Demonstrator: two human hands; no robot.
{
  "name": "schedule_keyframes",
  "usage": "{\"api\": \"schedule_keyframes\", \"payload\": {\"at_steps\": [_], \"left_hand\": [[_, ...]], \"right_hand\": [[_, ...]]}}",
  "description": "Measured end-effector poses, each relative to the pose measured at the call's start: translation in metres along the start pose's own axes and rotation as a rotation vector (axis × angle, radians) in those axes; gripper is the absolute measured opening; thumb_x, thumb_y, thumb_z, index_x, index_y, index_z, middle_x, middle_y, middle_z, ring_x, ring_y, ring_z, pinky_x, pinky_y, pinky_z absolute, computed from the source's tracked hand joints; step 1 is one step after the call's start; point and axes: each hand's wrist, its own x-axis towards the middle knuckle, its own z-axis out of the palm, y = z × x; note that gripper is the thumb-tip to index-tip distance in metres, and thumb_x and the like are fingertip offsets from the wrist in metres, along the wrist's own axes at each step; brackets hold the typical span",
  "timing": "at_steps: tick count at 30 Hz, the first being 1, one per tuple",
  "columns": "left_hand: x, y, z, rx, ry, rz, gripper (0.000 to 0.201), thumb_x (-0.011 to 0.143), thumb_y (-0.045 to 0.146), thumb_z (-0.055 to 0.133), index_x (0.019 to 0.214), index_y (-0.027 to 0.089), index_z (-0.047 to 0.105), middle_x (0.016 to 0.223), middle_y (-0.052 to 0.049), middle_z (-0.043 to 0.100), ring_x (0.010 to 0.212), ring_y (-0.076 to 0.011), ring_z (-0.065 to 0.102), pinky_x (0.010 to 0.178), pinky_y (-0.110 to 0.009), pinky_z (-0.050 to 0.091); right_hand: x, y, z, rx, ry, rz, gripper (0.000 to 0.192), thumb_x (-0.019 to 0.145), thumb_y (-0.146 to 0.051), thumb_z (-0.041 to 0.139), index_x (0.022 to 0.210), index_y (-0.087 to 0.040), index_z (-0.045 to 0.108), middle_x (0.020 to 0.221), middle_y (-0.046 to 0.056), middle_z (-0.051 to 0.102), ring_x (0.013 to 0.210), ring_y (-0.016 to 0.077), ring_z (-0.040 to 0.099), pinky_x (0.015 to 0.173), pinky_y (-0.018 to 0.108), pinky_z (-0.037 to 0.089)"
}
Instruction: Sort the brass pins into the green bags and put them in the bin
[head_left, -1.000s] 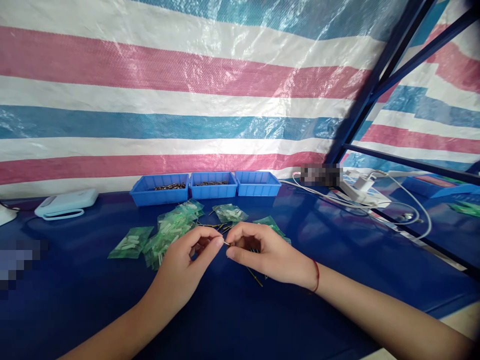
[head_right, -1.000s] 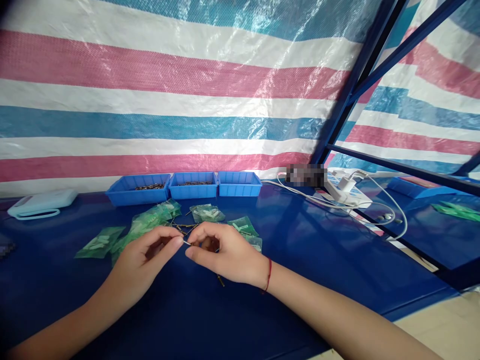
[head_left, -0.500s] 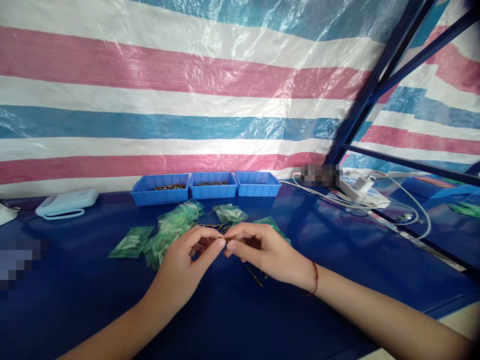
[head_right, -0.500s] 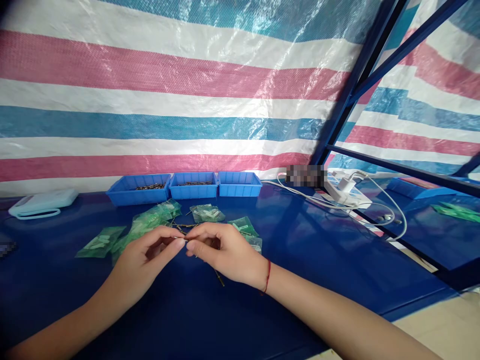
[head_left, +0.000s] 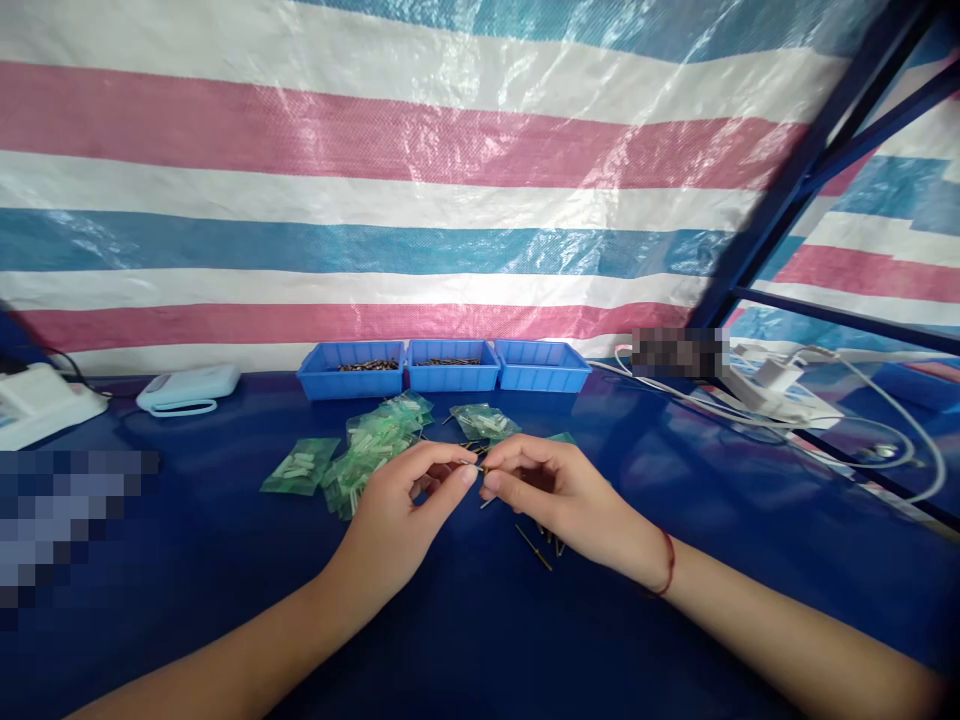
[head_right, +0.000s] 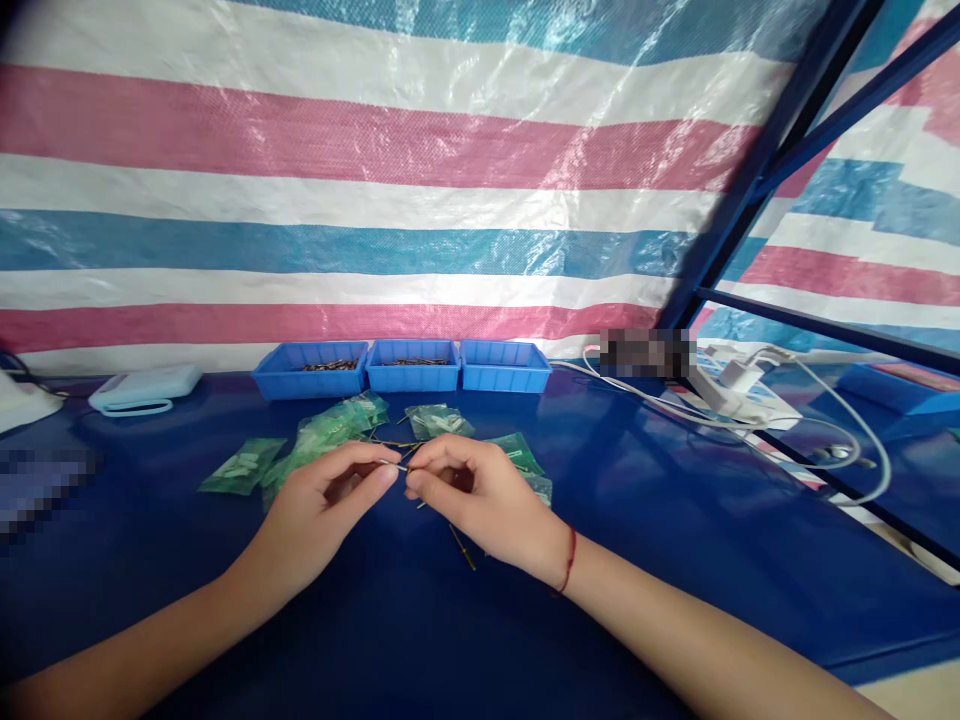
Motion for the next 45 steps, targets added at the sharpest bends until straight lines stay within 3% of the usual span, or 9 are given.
{"api": "schedule_keyframes", "payload": {"at_steps": [17,25,30,35,37,39,42,45], "left_hand": [[-0.001,-0.002,-0.001,-0.045,0.007,0.014,0.012,0.085,0.026,0.060,0.092,0.023,0.069,0.086,0.000,0.069,0.074,-0.0136,0.063,0.066,-0.025,0.052],[0.000,0.000,-0.001,-0.009,0.008,-0.017,0.012,0.086,0.026,0.058,0.090,0.022,0.068,0.086,0.000,0.068,0.073,-0.0143,0.063,0.063,-0.026,0.049],[0.000,0.000,0.001,0.140,-0.010,0.036,0.010,0.086,0.025,0.056,0.088,0.023,0.066,0.078,0.001,0.065,0.063,-0.0124,0.056,0.057,-0.025,0.044],[-0.002,-0.003,0.000,0.240,0.065,0.089,0.030,0.086,0.023,0.056,0.116,0.024,0.056,0.094,-0.001,0.064,0.070,-0.0133,0.055,0.062,-0.026,0.045],[-0.002,-0.004,-0.001,0.257,0.050,0.123,0.030,0.087,0.022,0.054,0.117,0.024,0.054,0.093,-0.001,0.063,0.071,-0.0134,0.055,0.066,-0.027,0.047],[-0.002,-0.005,-0.003,0.273,-0.003,0.172,0.023,0.088,0.019,0.052,0.109,0.024,0.059,0.093,-0.001,0.064,0.076,-0.0146,0.057,0.070,-0.028,0.047],[-0.002,-0.006,-0.005,0.322,-0.115,0.232,0.017,0.088,0.016,0.050,0.093,0.023,0.064,0.092,-0.002,0.066,0.087,-0.0178,0.059,0.079,-0.032,0.047],[-0.001,-0.009,-0.006,0.388,-0.195,0.236,0.018,0.088,0.015,0.050,0.092,0.023,0.065,0.093,-0.002,0.067,0.090,-0.0193,0.060,0.084,-0.036,0.046]], "right_hand": [[0.001,-0.001,0.002,-0.014,-0.033,0.015,0.017,0.087,-0.032,0.060,0.090,-0.016,0.064,0.080,0.003,0.069,0.067,0.0113,0.060,0.059,0.023,0.048],[0.001,0.003,0.003,-0.077,0.107,-0.081,0.013,0.084,-0.032,0.063,0.086,-0.018,0.063,0.079,0.001,0.062,0.070,0.0126,0.058,0.064,0.025,0.048],[0.000,-0.002,0.005,-0.198,0.196,-0.170,0.010,0.086,-0.028,0.058,0.084,-0.018,0.061,0.074,0.001,0.059,0.064,0.0121,0.054,0.058,0.025,0.045],[0.040,-0.015,-0.014,-0.480,0.356,-0.390,0.005,0.084,-0.020,0.057,0.081,-0.018,0.061,0.076,0.001,0.063,0.066,0.0123,0.056,0.061,0.025,0.044],[0.070,-0.015,-0.026,-0.613,0.454,-0.457,0.007,0.085,-0.020,0.055,0.083,-0.018,0.062,0.080,0.001,0.066,0.071,0.0129,0.059,0.064,0.025,0.045],[0.102,-0.010,-0.037,-0.737,0.515,-0.433,0.012,0.088,-0.020,0.050,0.087,-0.017,0.061,0.084,0.003,0.067,0.074,0.0136,0.060,0.067,0.026,0.045],[0.137,0.007,-0.046,-0.806,0.494,-0.375,0.013,0.086,-0.018,0.051,0.093,-0.015,0.062,0.086,0.007,0.069,0.075,0.0173,0.061,0.071,0.030,0.045],[0.139,0.020,-0.044,-0.861,0.401,-0.329,0.015,0.080,-0.014,0.056,0.092,-0.013,0.065,0.086,0.010,0.069,0.079,0.0211,0.061,0.076,0.035,0.044]]}}
